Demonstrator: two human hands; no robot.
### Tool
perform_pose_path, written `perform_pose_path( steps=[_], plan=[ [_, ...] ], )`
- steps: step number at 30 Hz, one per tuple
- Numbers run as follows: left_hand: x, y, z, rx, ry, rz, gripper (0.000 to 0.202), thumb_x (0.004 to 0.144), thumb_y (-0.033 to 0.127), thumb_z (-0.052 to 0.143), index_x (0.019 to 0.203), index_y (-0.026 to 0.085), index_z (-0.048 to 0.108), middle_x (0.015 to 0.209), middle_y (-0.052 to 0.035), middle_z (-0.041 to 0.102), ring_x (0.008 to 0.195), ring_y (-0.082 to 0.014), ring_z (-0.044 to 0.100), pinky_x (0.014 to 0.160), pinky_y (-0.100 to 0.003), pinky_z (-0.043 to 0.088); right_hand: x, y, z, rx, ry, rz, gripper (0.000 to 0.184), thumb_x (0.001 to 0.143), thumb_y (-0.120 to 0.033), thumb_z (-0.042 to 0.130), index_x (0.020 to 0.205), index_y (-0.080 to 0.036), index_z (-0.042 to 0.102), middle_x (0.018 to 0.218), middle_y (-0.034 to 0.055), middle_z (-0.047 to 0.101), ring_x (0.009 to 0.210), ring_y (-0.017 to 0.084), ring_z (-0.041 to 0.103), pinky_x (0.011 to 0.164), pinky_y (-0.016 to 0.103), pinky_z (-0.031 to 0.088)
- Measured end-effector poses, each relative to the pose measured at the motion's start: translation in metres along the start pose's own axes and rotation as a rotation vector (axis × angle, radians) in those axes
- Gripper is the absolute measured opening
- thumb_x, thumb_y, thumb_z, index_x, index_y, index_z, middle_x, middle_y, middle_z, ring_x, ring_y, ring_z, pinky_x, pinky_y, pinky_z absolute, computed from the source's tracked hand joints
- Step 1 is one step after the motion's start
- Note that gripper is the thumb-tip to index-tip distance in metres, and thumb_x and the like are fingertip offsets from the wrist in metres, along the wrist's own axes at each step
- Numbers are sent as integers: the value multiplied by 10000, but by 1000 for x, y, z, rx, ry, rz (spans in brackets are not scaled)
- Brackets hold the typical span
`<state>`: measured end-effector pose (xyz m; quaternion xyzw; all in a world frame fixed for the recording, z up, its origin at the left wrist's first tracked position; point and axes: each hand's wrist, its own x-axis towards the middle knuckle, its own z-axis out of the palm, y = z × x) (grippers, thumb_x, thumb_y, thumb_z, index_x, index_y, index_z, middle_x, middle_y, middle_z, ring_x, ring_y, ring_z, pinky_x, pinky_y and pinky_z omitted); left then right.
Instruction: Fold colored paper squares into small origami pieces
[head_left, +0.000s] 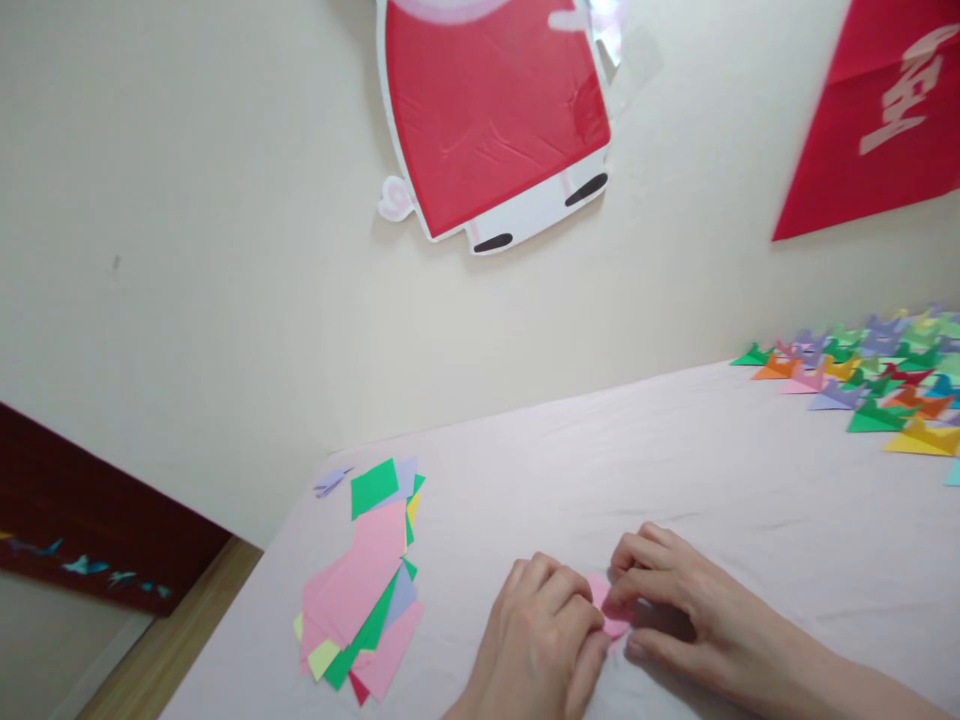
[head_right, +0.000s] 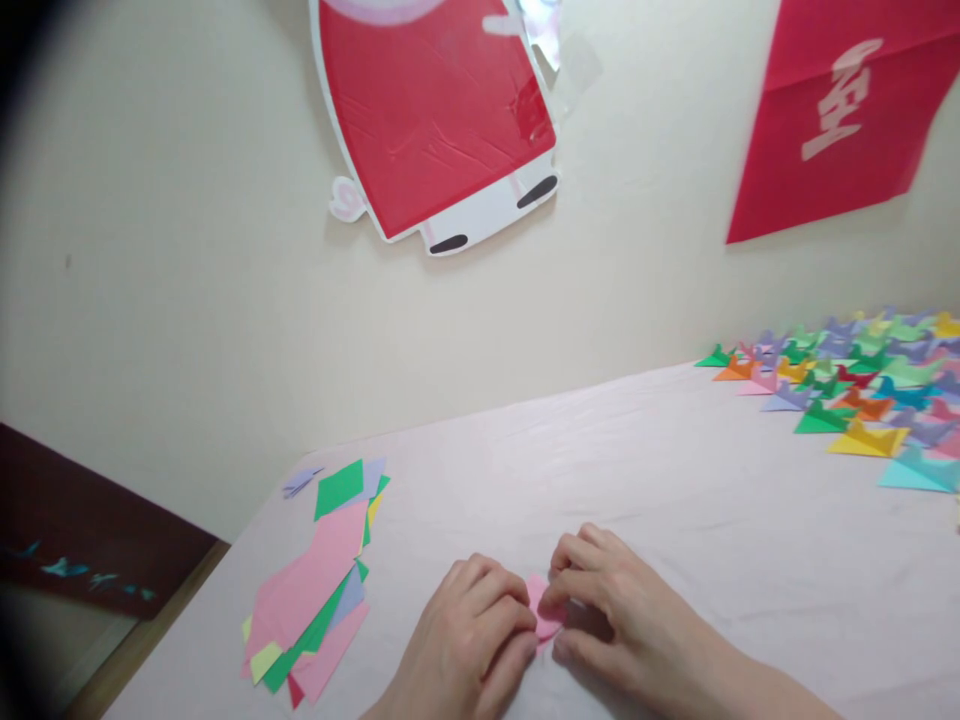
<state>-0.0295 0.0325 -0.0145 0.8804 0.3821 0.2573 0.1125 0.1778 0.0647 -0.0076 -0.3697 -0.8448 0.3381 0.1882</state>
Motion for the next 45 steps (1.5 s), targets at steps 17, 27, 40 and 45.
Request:
perform_pose_path(
  steps=[17,27,40,45],
  plan=[
    [5,3,16,-85,169,-215,250,748,-22,540,711,196,423,766,1,580,775,-176,497,705,-320,357,4,0,10,-29,98,55,185,890,-154,562,711,-187,591,813,24,613,827,199,535,791,361,396],
    [8,9,16,103,68,-220,225,760,14,549,726,204,431,801,-11,564,824,-204,490,722,-355,374,7,-3,17,-136,122,100,146,866,-173,543,727,-178,588,843,55,599,828,220,517,761,384,399],
    [11,11,16,154,-44,-278,229,748,-22,559,765,191,475,831,3,570,834,-188,486,728,-354,380,4,4,14,-43,108,1,159,909,-143,465,835,-216,586,873,44,621,843,215,547,772,367,402],
    [12,11,16,164,-43,-276,224,759,-4,567,757,197,467,835,6,573,844,-188,492,741,-355,381,4,3,12,-19,104,4,139,913,-195,500,814,-218,594,860,35,625,842,213,551,778,364,403]
  ],
)
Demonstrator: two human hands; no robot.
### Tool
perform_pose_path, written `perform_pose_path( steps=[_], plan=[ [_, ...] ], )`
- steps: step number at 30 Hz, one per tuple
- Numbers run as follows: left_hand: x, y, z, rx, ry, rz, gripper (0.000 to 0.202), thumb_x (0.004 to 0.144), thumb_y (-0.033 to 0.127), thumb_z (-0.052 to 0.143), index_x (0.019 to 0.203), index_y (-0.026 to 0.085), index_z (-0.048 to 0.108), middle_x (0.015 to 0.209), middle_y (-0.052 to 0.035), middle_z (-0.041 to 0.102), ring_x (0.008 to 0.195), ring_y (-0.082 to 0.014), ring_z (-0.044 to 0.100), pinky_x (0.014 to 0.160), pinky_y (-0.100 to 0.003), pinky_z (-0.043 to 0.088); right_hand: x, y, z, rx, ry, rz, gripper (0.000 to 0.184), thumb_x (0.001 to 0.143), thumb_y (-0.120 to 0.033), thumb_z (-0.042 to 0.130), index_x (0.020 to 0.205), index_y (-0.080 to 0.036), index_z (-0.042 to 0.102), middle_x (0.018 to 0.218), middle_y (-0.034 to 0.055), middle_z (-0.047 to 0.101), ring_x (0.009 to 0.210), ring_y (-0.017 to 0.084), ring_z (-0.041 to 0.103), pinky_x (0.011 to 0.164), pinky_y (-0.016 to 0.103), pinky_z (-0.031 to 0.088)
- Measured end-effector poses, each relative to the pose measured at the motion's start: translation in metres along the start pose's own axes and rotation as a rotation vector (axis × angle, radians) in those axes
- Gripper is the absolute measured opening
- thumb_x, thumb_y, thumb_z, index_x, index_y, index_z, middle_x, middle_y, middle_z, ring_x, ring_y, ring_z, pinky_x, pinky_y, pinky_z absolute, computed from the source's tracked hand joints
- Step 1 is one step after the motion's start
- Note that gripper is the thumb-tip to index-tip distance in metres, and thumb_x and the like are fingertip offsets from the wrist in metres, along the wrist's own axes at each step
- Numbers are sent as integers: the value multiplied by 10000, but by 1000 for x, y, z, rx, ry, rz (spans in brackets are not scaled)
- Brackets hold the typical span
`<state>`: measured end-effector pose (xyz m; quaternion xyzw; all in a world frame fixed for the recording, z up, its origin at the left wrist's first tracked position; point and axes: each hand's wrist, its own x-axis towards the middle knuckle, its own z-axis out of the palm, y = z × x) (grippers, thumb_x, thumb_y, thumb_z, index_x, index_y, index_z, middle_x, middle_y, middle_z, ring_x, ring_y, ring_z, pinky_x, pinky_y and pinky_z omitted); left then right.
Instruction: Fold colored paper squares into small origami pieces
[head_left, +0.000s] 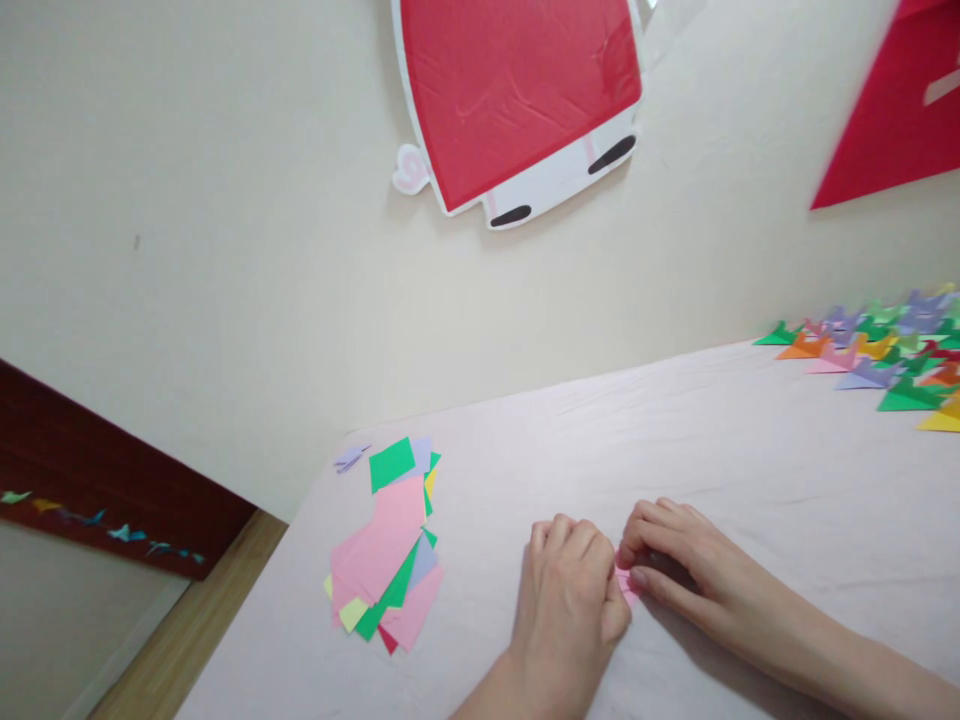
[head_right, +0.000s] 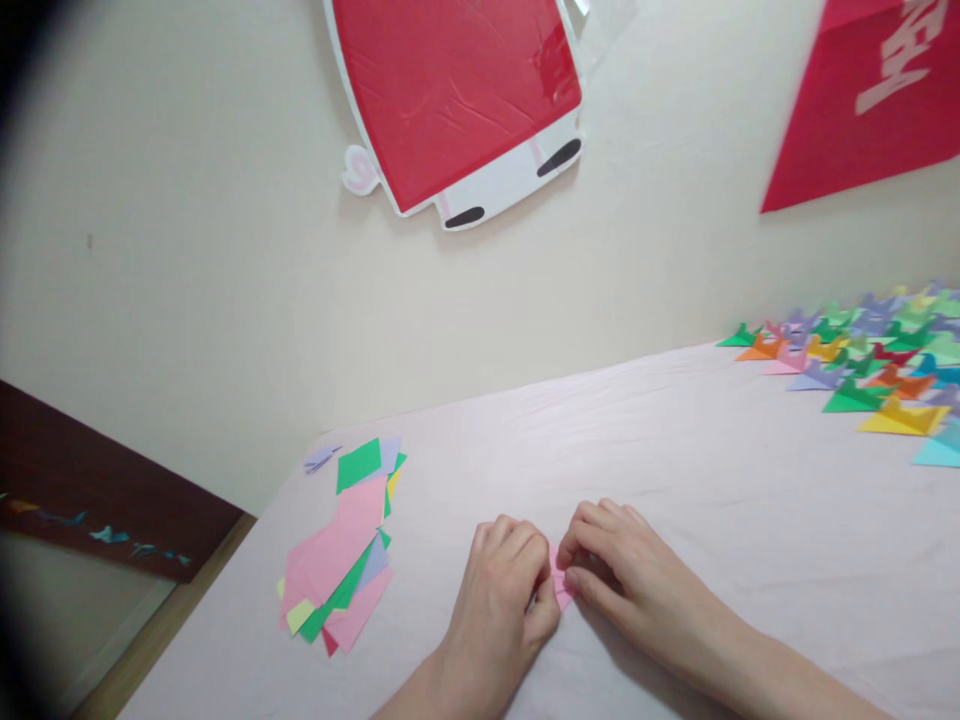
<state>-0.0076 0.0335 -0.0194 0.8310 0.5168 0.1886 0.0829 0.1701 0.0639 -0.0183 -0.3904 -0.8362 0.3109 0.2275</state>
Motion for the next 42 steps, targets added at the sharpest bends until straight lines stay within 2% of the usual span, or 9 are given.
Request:
perform_pose_path(
  steps=[10,15,21,29,32,36,39,42],
  plan=[
    [0,-1,3,36,22,5,229,748,-18,523,780,202,467,835,6,568,830,-191,494,737,-357,370,1,-2,1,-35,19,8,155,907,-186,494,800,-214,603,859,47,635,836,218,543,767,371,403],
    [0,1,4,26,-4,-64,225,758,-13,520,799,202,469,851,-9,560,839,-206,482,742,-371,371,1,-3,2,-39,25,21,154,894,-152,487,822,-214,608,874,45,638,842,216,547,768,366,399],
    [-1,4,-2,-85,-41,-122,182,804,45,569,857,204,499,929,-20,568,902,-226,466,810,-397,378,2,-13,11,-149,77,129,87,882,-218,569,797,-211,588,865,39,623,837,224,535,757,371,381],
    [-3,4,-3,-55,-30,-122,179,812,54,547,881,216,517,952,-27,567,915,-235,455,813,-395,379,0,-15,14,-189,94,113,81,883,-226,561,803,-217,569,870,38,610,829,222,529,748,365,386],
    [-4,4,-3,-70,-27,-130,233,780,15,531,892,218,523,968,-26,568,934,-240,456,819,-402,374,-1,-11,11,-139,60,104,91,879,-171,529,828,-221,586,902,42,626,862,223,538,767,365,391],
    [-4,4,-3,-101,-39,-159,294,739,-36,512,897,211,527,978,-25,568,958,-243,460,841,-417,361,-1,-5,7,-87,28,92,201,833,-68,481,857,-224,606,924,42,636,891,222,548,806,376,394],
    [-6,5,-5,-143,-41,-160,262,780,-18,510,911,209,525,986,-22,562,955,-240,454,852,-425,352,-1,-4,6,-69,21,91,226,829,-55,465,874,-220,614,933,45,640,894,221,545,824,386,393],
    [-9,6,-6,-190,-20,-149,164,847,71,536,932,210,522,1000,-27,550,953,-242,443,862,-435,345,-1,-5,6,-68,23,98,214,832,-65,470,866,-218,616,932,48,642,894,225,546,812,382,397]
  ],
)
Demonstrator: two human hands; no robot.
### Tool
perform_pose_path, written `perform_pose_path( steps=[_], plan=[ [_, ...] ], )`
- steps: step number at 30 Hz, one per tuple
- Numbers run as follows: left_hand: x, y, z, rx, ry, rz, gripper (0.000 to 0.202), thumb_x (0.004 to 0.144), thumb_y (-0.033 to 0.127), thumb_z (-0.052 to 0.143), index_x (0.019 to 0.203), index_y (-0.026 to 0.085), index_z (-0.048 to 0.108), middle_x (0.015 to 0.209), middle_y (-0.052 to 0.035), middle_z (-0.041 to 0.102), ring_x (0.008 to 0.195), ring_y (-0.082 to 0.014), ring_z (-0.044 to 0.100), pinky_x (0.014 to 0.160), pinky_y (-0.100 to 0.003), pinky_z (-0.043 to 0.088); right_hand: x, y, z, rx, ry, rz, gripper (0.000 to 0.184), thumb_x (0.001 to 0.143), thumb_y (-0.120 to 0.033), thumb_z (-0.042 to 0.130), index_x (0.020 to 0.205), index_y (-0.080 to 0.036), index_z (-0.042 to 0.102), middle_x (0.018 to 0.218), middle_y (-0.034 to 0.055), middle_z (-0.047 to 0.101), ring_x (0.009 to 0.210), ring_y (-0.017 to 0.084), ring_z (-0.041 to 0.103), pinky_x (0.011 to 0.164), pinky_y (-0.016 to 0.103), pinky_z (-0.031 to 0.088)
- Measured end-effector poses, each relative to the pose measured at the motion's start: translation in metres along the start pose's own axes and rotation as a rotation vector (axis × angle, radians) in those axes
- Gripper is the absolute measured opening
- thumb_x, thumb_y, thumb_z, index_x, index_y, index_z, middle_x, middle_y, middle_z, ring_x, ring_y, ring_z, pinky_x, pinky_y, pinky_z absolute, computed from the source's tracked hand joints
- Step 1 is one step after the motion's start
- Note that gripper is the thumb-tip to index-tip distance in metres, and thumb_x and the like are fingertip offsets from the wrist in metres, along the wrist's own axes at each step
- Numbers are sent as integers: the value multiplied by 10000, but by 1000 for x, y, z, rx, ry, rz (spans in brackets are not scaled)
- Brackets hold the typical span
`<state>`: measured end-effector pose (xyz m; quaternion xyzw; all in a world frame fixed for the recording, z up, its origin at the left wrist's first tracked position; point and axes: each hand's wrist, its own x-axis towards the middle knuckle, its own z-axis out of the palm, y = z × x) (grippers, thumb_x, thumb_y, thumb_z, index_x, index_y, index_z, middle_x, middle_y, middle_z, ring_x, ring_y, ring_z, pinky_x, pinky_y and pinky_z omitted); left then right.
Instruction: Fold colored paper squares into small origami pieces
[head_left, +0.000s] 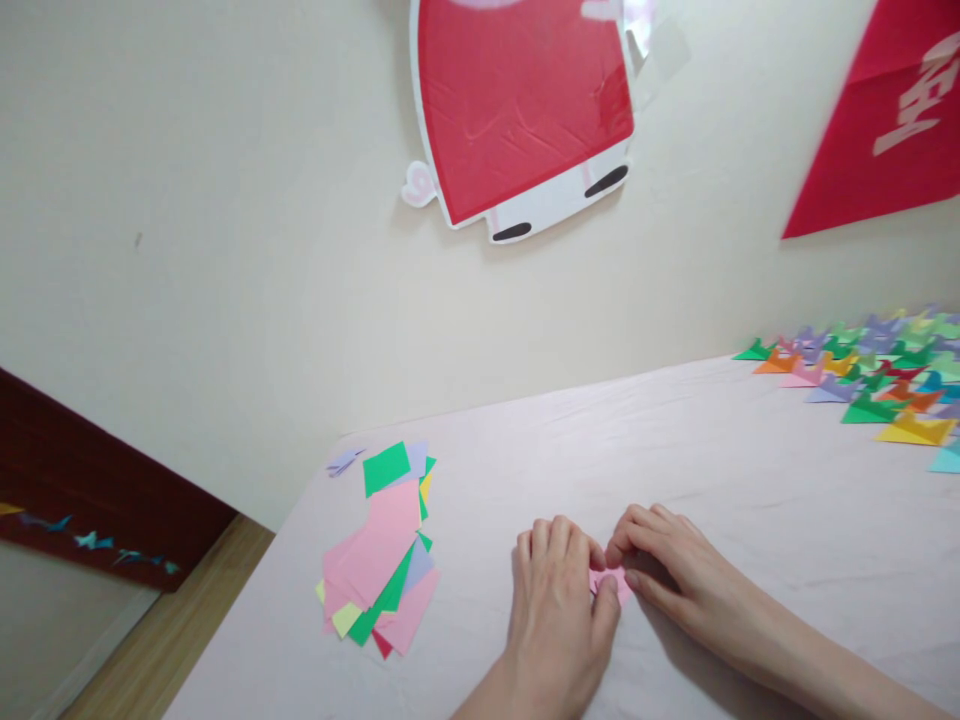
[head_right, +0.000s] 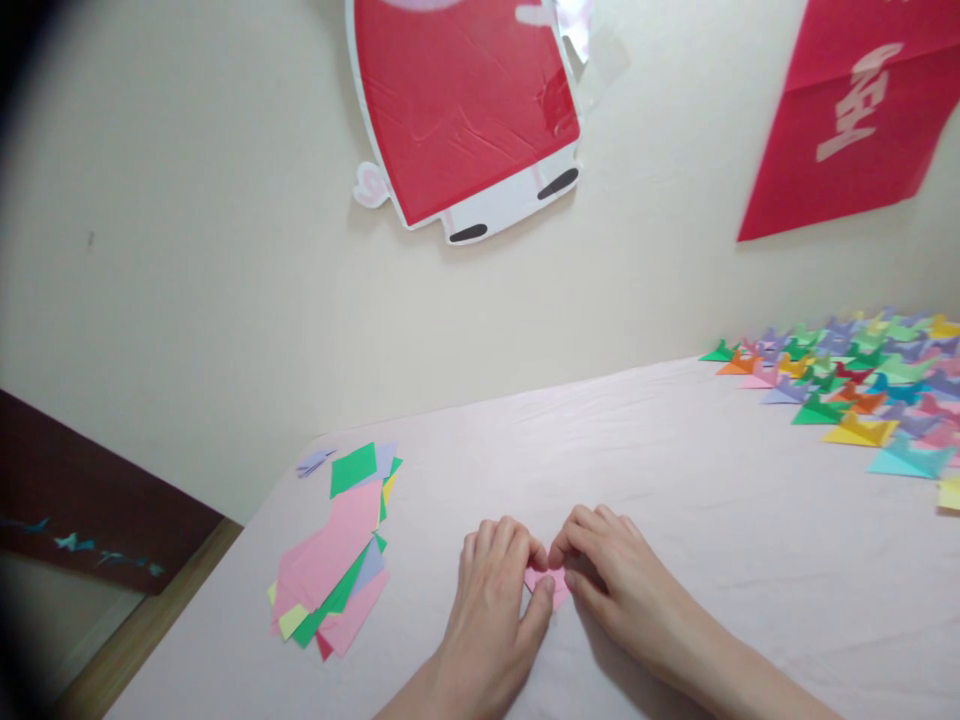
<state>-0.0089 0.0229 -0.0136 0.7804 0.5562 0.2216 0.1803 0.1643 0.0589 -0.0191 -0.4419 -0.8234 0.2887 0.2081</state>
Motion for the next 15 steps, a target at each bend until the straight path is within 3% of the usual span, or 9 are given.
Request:
perform_pose_path(
  steps=[9,15],
  plan=[
    [2,-6,-3,-82,-32,-39,307,725,22,513,954,225,536,1032,-29,550,1002,-241,448,874,-418,350,-1,0,-2,11,-12,6,235,809,-43,473,881,-215,615,937,42,635,909,226,541,825,391,387],
    [2,-6,-8,-130,-63,-54,243,772,81,509,960,230,549,1041,-13,555,1017,-225,452,903,-403,349,-1,-12,1,-49,27,51,102,813,-120,546,848,-203,594,916,40,617,888,237,527,794,390,377]
  ],
)
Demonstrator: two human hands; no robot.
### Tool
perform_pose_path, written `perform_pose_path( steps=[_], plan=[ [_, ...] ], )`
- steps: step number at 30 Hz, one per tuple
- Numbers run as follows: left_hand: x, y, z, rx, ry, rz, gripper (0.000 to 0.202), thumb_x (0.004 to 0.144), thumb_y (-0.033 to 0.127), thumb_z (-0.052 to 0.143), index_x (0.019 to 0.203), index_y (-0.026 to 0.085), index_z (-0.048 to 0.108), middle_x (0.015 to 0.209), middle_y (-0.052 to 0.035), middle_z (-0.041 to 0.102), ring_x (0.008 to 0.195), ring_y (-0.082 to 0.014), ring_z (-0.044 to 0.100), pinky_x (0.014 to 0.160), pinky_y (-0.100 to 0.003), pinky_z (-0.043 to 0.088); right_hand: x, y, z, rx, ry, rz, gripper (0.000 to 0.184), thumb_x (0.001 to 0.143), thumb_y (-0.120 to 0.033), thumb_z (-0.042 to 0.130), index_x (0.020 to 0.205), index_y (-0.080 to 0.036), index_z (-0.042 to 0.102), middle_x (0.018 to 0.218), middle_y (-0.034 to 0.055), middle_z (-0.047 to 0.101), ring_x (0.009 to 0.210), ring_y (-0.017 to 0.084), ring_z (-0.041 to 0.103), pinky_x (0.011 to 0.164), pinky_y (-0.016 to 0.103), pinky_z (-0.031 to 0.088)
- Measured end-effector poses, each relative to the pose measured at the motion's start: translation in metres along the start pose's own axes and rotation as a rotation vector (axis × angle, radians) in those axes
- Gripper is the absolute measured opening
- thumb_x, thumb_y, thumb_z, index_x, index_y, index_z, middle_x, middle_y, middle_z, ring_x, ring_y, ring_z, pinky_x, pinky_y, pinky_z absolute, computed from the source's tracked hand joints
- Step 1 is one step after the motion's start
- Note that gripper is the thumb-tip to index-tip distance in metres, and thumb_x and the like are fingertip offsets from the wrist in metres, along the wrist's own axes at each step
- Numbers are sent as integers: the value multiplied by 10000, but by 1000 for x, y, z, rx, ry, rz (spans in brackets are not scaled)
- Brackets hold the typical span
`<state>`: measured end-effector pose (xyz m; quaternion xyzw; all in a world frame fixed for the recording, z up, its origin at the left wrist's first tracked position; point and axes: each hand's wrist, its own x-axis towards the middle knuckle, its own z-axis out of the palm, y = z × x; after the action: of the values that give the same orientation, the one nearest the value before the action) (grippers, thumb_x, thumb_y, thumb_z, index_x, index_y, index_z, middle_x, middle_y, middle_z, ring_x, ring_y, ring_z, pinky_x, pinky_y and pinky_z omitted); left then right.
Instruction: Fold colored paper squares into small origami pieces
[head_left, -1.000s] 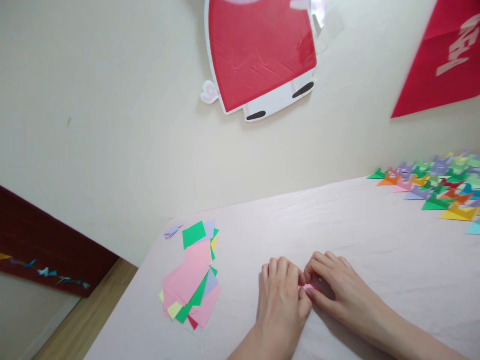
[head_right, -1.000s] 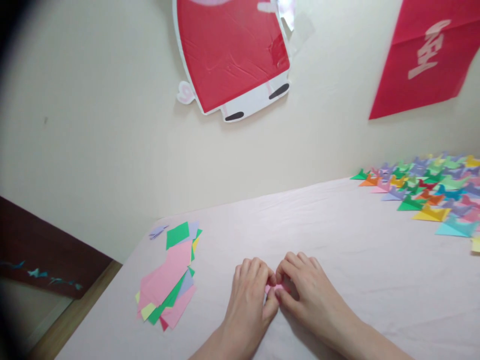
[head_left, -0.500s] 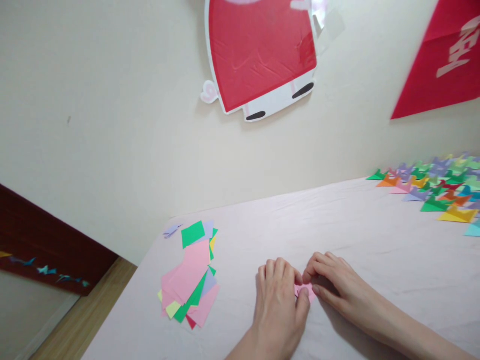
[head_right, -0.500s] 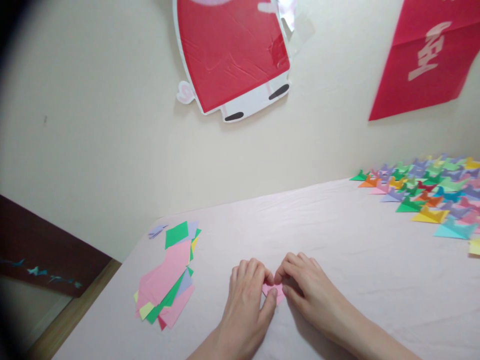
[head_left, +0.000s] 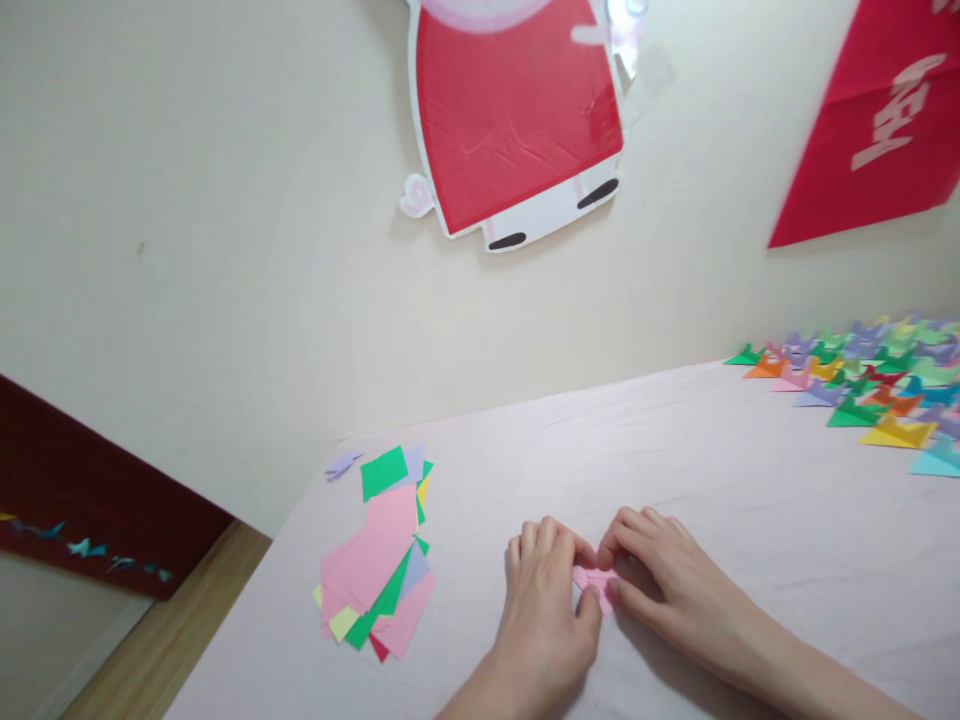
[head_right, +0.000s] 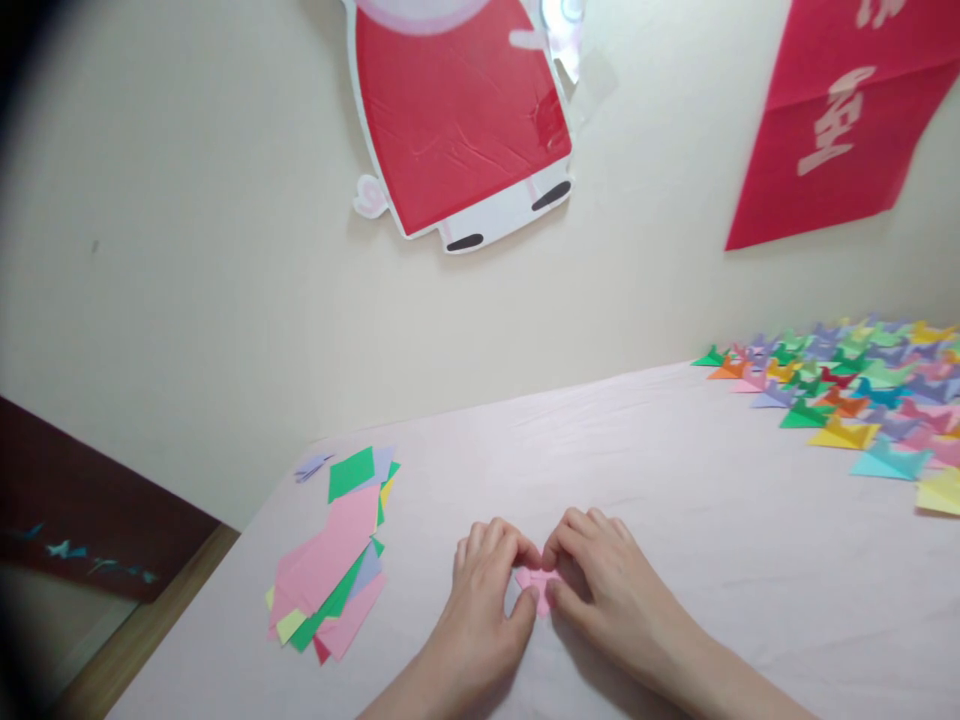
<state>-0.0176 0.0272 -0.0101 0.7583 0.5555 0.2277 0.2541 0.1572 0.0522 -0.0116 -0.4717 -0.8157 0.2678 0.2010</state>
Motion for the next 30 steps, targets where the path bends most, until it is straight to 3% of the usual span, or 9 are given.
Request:
perform_pose_path(
  steps=[2,7,11,16,18,22,26,30],
  plan=[
    [0,-1,0,-1,18,5,228,780,86,520,957,227,544,1031,-15,553,1003,-227,455,900,-408,350,0,-2,0,-8,11,7,68,815,-151,567,848,-204,594,920,42,612,892,242,522,794,394,372],
    [-2,-4,2,-22,52,34,224,758,45,518,888,227,530,992,-12,547,984,-230,469,876,-411,368,2,5,-5,76,-45,-3,307,726,7,464,886,-216,601,949,33,613,928,226,522,838,390,376],
    [-4,-6,3,-25,76,68,255,734,18,476,869,229,521,989,-22,543,975,-233,482,857,-410,396,3,7,-10,127,-74,37,374,663,28,446,901,-217,598,939,39,622,922,228,521,842,389,388],
    [-4,-10,7,13,140,118,403,728,53,481,1097,211,503,1129,-93,531,1073,-271,467,929,-464,409,2,8,-7,164,-28,12,390,637,11,434,905,-218,599,936,37,625,920,231,520,846,398,386],
    [-3,-11,8,40,140,182,442,729,57,478,1141,215,502,1206,-111,514,1140,-286,443,963,-481,395,1,11,-4,208,20,0,371,640,5,418,881,-220,588,904,29,617,900,226,521,831,390,391],
    [-3,-9,8,23,141,254,413,686,30,471,1055,212,509,1192,-109,529,1148,-284,450,965,-470,396,0,13,-2,288,115,-56,234,750,-46,420,851,-221,539,876,28,584,883,221,518,808,378,411],
    [-4,-7,7,-53,144,187,290,718,31,499,945,212,491,1001,-70,573,966,-248,513,845,-395,444,-2,10,-2,187,144,-97,47,872,-212,536,914,-226,548,945,46,581,928,245,498,825,401,411],
    [-3,-10,8,-199,143,65,287,742,12,509,945,214,509,895,-26,567,874,-215,539,795,-340,443,-3,5,-1,128,106,-77,115,823,-198,656,883,-234,565,991,39,584,973,246,498,864,405,413]
  ],
)
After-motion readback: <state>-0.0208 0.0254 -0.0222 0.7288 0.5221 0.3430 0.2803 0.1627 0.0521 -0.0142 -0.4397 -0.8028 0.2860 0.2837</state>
